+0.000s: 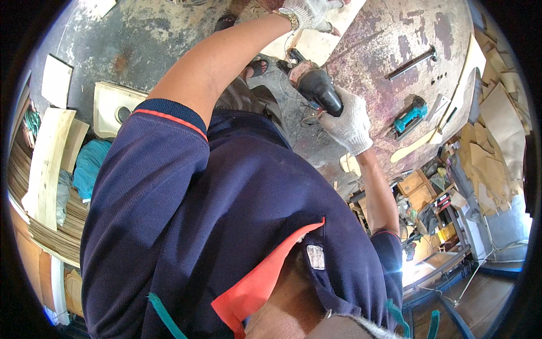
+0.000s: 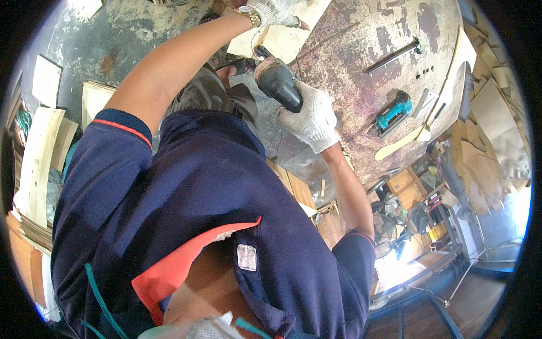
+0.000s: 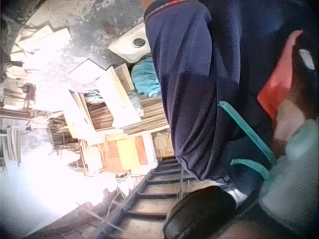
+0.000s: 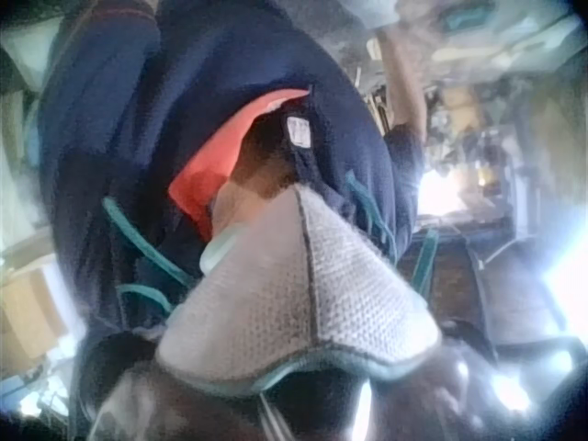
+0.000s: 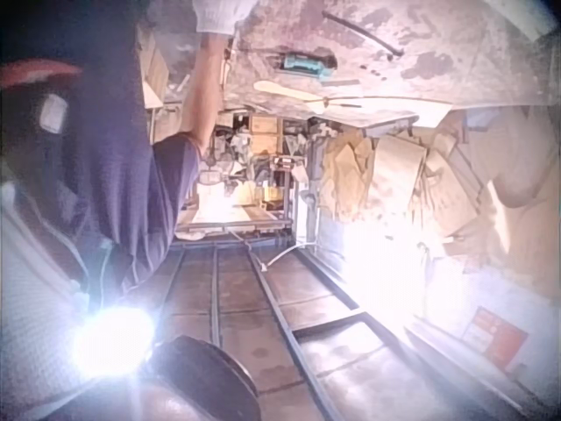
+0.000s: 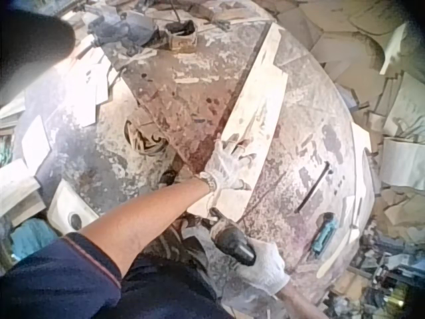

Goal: The person marks a long wooden plank with a pen, then uses a jigsaw to cut along the marked line. They reposition the plank and continue cutting to shape the wood piece.

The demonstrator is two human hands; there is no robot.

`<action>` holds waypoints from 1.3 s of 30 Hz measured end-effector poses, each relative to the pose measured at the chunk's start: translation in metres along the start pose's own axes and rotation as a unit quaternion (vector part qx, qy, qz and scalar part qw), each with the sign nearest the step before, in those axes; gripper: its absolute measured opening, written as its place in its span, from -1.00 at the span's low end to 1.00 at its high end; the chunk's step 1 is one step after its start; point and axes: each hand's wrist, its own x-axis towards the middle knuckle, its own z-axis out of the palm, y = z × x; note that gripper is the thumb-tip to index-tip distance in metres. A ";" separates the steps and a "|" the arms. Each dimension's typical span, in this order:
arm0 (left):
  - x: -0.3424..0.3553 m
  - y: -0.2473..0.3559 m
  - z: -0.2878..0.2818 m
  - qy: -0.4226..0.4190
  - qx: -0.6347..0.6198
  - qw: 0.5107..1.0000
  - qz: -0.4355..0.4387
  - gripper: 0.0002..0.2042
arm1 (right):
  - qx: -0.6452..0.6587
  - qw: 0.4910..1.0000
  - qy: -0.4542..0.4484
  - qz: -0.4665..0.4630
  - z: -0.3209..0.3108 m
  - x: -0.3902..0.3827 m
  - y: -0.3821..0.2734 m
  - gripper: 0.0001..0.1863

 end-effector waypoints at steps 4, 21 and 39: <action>0.000 -0.001 0.001 -0.005 0.002 1.000 0.002 -0.14 | 0.011 1.000 0.012 -0.001 0.003 -0.001 -0.002 -0.59; 0.000 -0.002 0.002 0.004 -0.018 1.000 0.003 -0.09 | 0.045 0.998 0.031 0.033 0.013 -0.004 -0.013 -0.52; 0.000 -0.002 -0.009 -0.013 -0.025 1.000 0.010 -0.05 | 0.076 0.992 0.057 0.080 0.025 -0.003 -0.024 -0.45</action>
